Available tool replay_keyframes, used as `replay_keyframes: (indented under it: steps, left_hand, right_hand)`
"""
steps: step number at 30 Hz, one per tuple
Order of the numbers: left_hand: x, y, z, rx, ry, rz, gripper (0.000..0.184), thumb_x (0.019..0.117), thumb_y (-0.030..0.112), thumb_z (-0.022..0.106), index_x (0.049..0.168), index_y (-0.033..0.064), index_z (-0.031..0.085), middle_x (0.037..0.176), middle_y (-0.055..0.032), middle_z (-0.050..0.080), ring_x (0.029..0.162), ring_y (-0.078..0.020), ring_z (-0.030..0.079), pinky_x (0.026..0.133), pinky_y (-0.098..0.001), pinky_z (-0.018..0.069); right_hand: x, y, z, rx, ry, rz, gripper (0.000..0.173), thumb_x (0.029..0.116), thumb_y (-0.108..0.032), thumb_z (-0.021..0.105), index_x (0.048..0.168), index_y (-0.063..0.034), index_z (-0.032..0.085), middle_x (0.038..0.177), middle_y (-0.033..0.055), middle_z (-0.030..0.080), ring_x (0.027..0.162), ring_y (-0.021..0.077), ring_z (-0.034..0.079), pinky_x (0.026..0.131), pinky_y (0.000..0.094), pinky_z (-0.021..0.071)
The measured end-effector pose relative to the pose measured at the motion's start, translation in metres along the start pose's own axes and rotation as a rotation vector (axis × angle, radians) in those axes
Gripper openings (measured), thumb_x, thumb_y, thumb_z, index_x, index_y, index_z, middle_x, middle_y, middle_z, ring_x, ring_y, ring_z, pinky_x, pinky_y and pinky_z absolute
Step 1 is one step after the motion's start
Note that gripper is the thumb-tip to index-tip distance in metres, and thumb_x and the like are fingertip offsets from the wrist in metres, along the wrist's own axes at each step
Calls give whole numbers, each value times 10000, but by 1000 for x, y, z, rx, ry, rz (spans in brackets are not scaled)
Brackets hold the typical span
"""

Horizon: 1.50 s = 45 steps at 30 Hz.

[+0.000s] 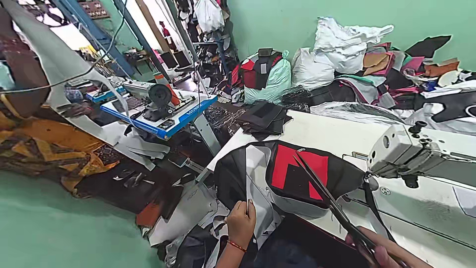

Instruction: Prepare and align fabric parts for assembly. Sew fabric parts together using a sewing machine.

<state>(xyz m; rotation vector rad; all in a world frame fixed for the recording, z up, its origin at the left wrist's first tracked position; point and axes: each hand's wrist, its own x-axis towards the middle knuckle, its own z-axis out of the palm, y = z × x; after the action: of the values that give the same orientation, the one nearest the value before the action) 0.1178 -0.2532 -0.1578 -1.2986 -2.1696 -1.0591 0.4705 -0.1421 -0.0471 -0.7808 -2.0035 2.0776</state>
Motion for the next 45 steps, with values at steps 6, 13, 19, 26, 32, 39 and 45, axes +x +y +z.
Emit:
replay_keyframes:
  steps: [6, 13, 19, 26, 32, 39, 45]
  left_hand:
    - [-13, -3, 3, -60, 8, -92, 415, 924, 225, 557, 560, 25, 550, 555, -86, 531, 493, -204, 586, 465, -353, 500]
    - [-17, -8, 6, -128, 47, -97, 401, 927, 218, 563, 576, 25, 576, 560, -75, 536, 488, -187, 580, 464, -326, 506]
    - [-20, -10, 3, -155, 47, -97, 389, 922, 222, 564, 588, 26, 597, 571, -76, 554, 505, -182, 595, 485, -319, 520]
    - [-23, -8, -1, -184, 27, -106, 376, 920, 215, 563, 598, 28, 615, 578, -68, 559, 499, -176, 593, 481, -314, 524]
    - [-25, -6, -4, -207, 12, -95, 360, 916, 191, 576, 597, 25, 607, 588, -78, 566, 514, -187, 603, 490, -321, 530]
    - [-33, -8, -17, -248, -63, -121, 329, 929, 151, 604, 646, -14, 634, 647, -133, 622, 581, -256, 658, 538, -387, 560]
    - [-52, -50, -65, -207, -376, -480, 355, 1002, 186, 569, 790, -71, 693, 796, -191, 678, 760, -322, 691, 722, -488, 573]
  right_hand:
    - [81, -48, 5, 7, -187, 179, 785, 806, -880, 530, 1177, -189, 576, 686, -61, 548, 502, 65, 544, 478, 227, 499]
    - [137, -79, 25, 102, -338, 388, 781, 810, -884, 512, 1117, -171, 601, 689, -38, 562, 495, 73, 573, 482, 224, 538]
    - [175, -91, 59, 97, -216, 419, 659, 1029, -691, 221, 1070, -138, 577, 667, -30, 545, 486, 77, 542, 470, 220, 506]
    - [198, -96, 91, 126, -61, 416, 591, 1074, -607, 252, 1086, -111, 573, 644, -27, 495, 463, 76, 499, 448, 212, 475]
    - [196, -88, 103, 119, -3, 364, 486, 1097, -523, 312, 1049, -110, 566, 589, -44, 468, 420, 55, 476, 409, 195, 456]
    - [175, -78, 94, -6, 2, 250, 403, 1078, -490, 366, 1040, -156, 588, 554, -88, 452, 381, 9, 422, 366, 160, 406]
    - [116, -72, 52, -37, -55, 190, 433, 984, -590, 548, 1151, -194, 605, 617, -142, 541, 396, -9, 443, 362, 170, 407]
